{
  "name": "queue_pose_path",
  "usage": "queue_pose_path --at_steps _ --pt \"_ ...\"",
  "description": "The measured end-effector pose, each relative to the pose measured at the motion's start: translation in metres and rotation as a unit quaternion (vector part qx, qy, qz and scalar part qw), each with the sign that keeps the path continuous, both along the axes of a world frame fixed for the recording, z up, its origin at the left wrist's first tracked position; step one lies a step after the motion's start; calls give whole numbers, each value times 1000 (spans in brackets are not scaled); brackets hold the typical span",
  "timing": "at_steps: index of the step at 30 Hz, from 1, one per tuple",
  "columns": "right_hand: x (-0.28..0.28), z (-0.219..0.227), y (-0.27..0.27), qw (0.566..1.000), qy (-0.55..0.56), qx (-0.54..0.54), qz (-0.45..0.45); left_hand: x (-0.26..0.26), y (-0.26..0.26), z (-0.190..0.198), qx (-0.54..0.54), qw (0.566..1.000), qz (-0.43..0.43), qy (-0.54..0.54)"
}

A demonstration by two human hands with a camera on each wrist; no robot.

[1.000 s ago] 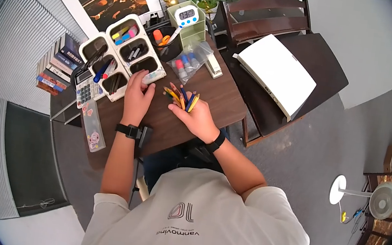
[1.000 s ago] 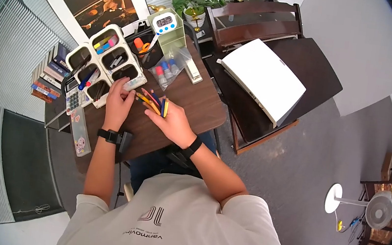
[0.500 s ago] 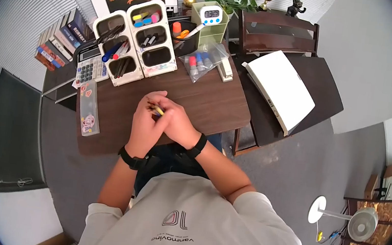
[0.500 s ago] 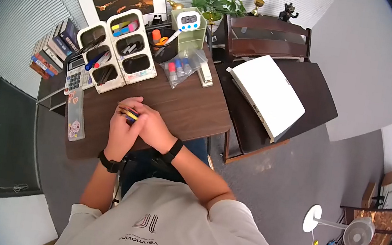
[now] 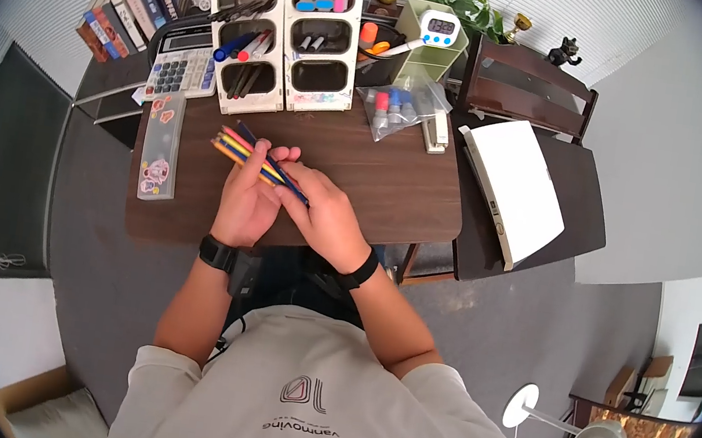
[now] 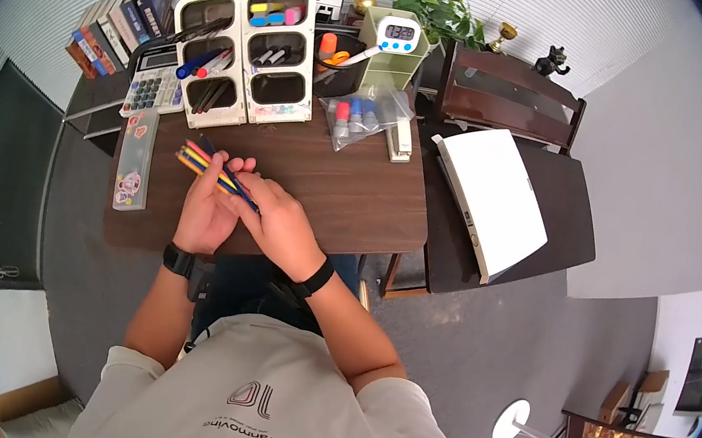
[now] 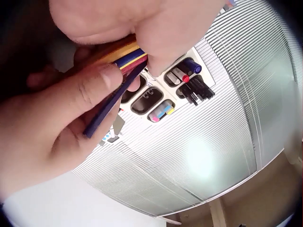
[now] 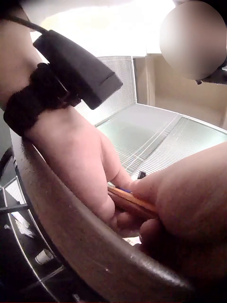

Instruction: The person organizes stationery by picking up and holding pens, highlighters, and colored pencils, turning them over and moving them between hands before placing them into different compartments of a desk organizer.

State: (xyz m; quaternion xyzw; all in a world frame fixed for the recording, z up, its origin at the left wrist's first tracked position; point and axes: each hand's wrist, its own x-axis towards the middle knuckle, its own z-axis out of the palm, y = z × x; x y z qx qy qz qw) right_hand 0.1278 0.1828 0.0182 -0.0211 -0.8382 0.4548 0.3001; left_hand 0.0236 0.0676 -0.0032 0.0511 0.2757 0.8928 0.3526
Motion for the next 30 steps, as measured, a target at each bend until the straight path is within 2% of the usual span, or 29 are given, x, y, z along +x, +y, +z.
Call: queue_pose_path --at_steps 2,5,7,12,14,16,18,20,23,24,26,30 --pt "-2 -2 0 999 25 15 -16 2 -1 -1 13 1000 -1 1" --pt "-2 2 -2 1000 8 1 -16 1 -2 0 16 1000 -3 3" --pt "-2 1 -2 1000 13 -4 -25 -1 -4 -6 58 998 -24 -29" --pt "1 6 4 998 41 6 -55 2 -3 -3 42 998 -6 -46" --pt "5 11 2 988 59 -108 -95 4 -3 4 39 998 -8 -51" --pt "13 14 8 985 44 -105 -129 1 -8 7 62 995 -40 -66" --pt "22 24 14 983 65 -64 -159 0 -13 4 74 993 -52 -81" --pt "19 40 24 984 43 -41 -167 0 -18 0 71 993 -81 -43" --pt "-11 44 46 979 47 139 -142 3 -19 5 23 995 -99 -23" --pt "-26 41 51 961 62 207 -170 3 -20 6 4 995 -104 -1" --pt "-47 41 55 942 27 276 -187 4 -19 7 -12 995 -99 -5" --pt "-78 36 54 933 28 305 -190 6 -20 9 -46 996 -72 -12"
